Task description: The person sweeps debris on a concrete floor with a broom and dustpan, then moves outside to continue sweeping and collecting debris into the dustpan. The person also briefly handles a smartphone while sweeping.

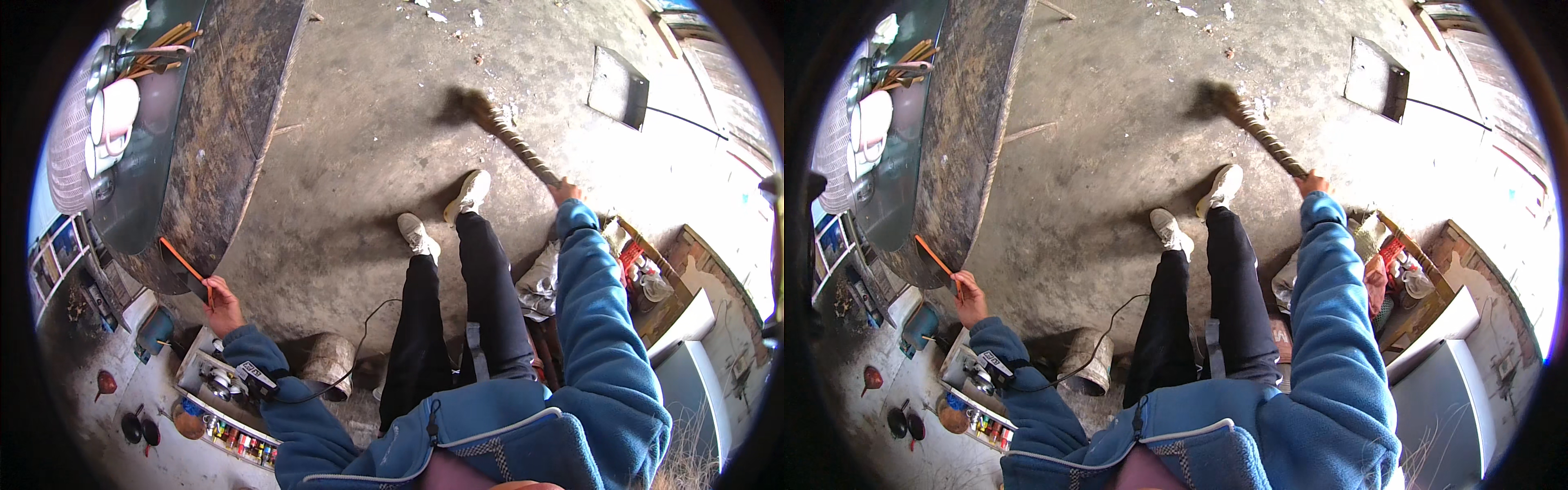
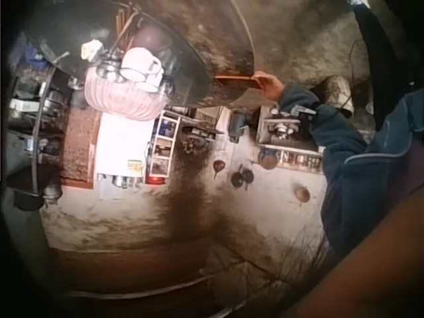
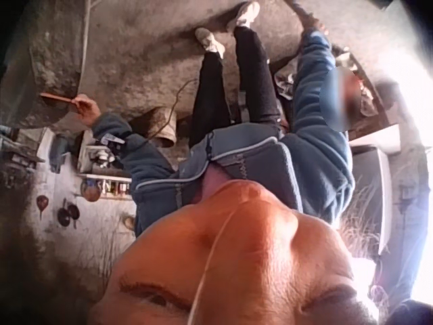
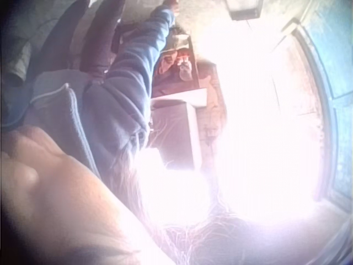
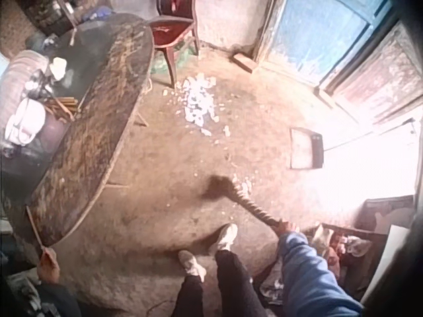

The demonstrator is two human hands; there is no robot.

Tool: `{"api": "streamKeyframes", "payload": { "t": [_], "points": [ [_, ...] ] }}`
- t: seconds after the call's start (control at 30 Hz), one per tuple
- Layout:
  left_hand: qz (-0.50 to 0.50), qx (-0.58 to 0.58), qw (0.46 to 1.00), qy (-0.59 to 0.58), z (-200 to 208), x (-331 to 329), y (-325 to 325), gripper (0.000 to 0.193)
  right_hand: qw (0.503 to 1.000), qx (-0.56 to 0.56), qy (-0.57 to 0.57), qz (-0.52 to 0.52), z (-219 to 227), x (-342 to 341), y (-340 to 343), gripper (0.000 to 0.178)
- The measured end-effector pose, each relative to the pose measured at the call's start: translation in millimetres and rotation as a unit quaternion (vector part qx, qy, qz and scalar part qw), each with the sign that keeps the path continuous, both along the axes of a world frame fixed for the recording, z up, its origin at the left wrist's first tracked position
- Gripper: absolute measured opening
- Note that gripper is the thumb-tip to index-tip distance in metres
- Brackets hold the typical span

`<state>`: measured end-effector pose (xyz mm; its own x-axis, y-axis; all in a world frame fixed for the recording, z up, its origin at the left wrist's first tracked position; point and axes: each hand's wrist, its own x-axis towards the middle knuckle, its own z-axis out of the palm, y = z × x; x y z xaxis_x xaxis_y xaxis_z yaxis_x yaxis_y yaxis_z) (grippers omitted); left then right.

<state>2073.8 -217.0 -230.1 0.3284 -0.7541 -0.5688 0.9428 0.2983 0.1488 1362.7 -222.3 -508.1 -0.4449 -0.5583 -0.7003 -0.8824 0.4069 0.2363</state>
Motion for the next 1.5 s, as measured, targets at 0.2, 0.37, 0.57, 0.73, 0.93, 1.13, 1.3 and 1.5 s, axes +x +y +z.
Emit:
{"api": "streamKeyframes", "payload": {
  "t": [0.2,0.37,0.57,0.73,0.93,1.13,1.3,1.5],
  "points": [
    [-0.005,0.01,0.999,-0.043,25.4,-34.6,-9.3,0.059,0.977,-0.185,-0.025,-0.1,-1.8,-50.5,24.3,0.051],
    [0.009,0.016,0.997,-0.077,30.6,-54.5,-17.4,0.058,0.989,-0.103,-0.1,-0.031,21.8,37.9,4.0,0.05],
    [-0.01,0.029,0.989,-0.144,42.7,-82.4,-20.8,0.051,0.951,0.066,-0.23,0.194,26.0,203.2,-75.2,0.039],
    [-0.054,0.035,0.982,-0.179,57.6,-121.5,-23.6,0.049,0.963,0.029,-0.218,0.155,0.9,188.0,-125.8,0.025],
    [-0.139,0.026,0.986,-0.084,78.6,-200.0,-49.1,0.054,0.997,0.027,-0.065,0.015,0.0,2.0,-148.1,0.051],
    [-0.262,-0.023,0.965,0.009,68.8,-288.6,-141.1,0.056,0.999,-0.031,-0.003,-0.038,30.4,-81.1,-173.4,0.053],
    [-0.293,-0.057,0.954,-0.009,45.0,-326.3,-248.4,0.062,0.997,-0.066,-0.017,-0.021,53.3,-87.8,-196.3,0.055],
    [-0.297,-0.092,0.95,0.025,28.4,-330.9,-350.7,0.063,0.997,-0.045,-0.066,0.021,68.4,-16.3,-278.4,0.054]
  ]
}}
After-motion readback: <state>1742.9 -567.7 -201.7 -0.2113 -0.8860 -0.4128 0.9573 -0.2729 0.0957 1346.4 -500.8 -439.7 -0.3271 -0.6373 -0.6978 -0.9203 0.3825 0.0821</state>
